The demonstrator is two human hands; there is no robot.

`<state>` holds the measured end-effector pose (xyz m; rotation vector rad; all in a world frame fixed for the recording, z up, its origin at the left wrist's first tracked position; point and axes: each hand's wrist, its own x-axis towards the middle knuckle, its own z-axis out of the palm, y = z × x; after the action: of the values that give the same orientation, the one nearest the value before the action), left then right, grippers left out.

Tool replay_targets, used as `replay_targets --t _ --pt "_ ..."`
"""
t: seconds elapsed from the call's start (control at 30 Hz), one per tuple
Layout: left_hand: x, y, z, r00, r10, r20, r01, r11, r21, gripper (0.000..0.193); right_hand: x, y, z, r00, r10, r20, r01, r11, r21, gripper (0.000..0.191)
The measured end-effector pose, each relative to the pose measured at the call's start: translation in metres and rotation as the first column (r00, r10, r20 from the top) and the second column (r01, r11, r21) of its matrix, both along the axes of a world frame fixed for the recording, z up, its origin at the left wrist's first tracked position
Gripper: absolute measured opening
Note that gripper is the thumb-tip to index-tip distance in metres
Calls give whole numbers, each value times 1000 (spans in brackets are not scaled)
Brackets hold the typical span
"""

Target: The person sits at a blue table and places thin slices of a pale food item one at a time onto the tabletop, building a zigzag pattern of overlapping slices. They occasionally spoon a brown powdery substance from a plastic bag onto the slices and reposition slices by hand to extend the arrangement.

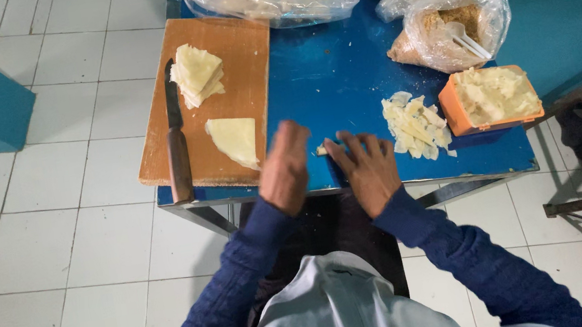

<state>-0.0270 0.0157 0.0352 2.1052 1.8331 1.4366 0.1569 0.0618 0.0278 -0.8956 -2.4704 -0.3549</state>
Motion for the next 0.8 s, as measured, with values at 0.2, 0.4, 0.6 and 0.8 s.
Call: replay_targets --t 0.2,0.4,0.6,0.8 --pt "-73 -4 15 887 387 -253 -414 908 -63 30 -19 36 2 998 -16 66 14 1000 27 60" --pt "-89 -1 6 850 413 -326 -477 867 -146 32 -12 81 7 970 210 -124 -242 889 -388 84" --pt "-106 3 10 895 336 -293 -424 846 -322 37 -14 110 -6 943 218 -252 -328 739 -589 66" --pt "-115 9 13 879 348 -327 -439 858 -267 40 -49 187 73 557 -45 -829 -670 565 -481 45"
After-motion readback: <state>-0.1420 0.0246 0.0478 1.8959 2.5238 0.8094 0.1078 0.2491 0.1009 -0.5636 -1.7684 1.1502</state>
